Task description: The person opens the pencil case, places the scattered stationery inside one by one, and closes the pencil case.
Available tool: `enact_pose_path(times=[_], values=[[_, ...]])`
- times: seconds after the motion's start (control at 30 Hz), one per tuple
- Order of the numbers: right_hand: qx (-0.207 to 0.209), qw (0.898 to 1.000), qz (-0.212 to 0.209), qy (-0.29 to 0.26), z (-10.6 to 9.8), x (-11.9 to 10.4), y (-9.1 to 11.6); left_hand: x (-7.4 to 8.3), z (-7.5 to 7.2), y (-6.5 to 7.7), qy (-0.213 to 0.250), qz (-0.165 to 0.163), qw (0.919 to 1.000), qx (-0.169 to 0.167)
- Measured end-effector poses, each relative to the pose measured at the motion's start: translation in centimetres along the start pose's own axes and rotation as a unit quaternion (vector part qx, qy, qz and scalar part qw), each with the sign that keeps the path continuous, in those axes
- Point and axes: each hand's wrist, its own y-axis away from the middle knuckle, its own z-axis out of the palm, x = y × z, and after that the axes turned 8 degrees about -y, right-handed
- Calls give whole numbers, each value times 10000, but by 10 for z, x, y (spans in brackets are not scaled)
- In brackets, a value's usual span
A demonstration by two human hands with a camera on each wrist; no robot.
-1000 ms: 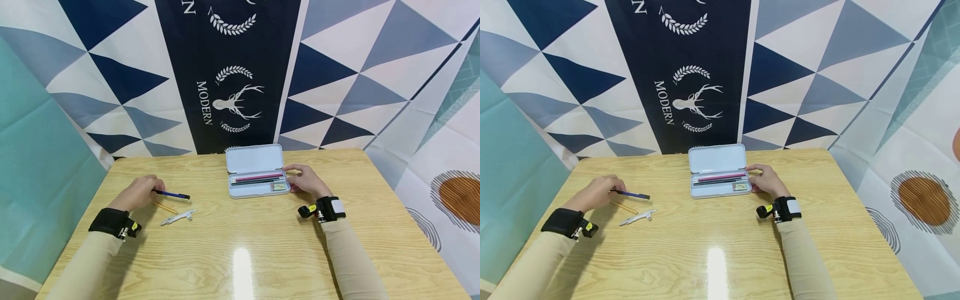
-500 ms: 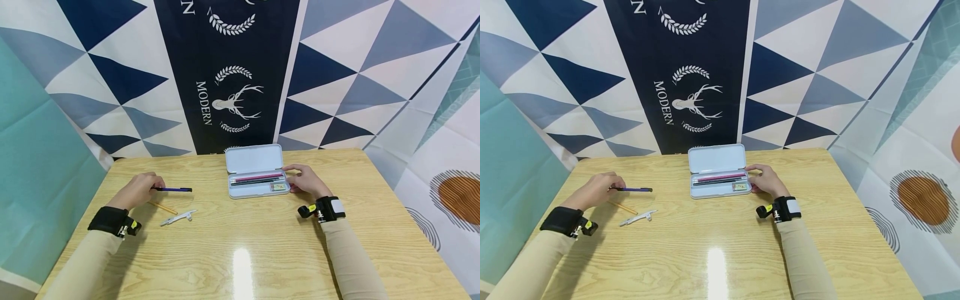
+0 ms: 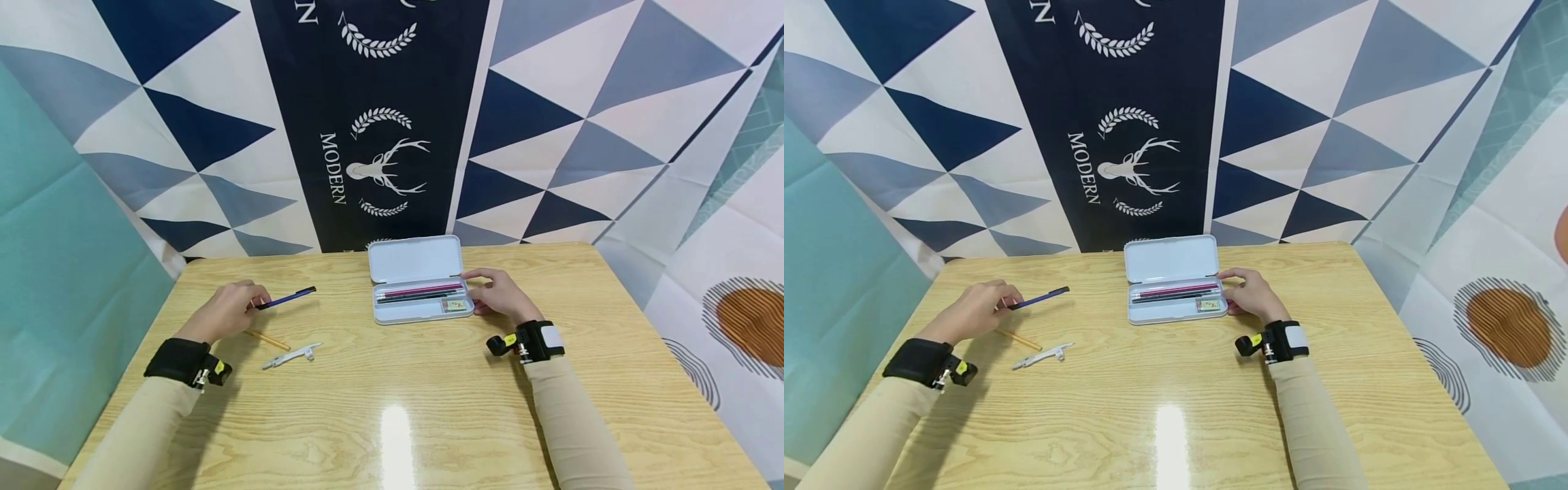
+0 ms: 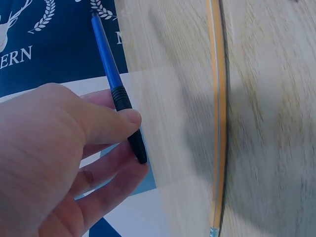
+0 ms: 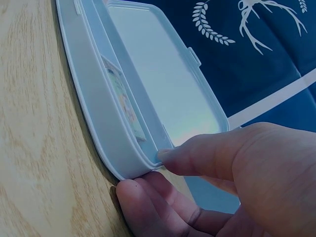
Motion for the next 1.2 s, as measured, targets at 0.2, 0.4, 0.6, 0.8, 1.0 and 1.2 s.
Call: enact_pose_path(times=[0.2,0.4,0.6,0.8,1.0,1.2], values=[[-53,10000,-23,-3,-1,-2,2,2,1,-2,13,3,10000,-4],[24,10000,20,25,0,-2,1,7,1,-5,9,-33,10000,-38],[54,10000,38,14,1,0,0,14,5,-9,41,16,10000,-31],[21,10000,8,78,1,-1,1,23,7,-18,86,17,10000,-9],[65,9999,-14,88,0,-2,1,34,11,-27,143,188,9997,107],[42,10000,19,17,1,0,0,45,15,-35,187,252,9994,113]])
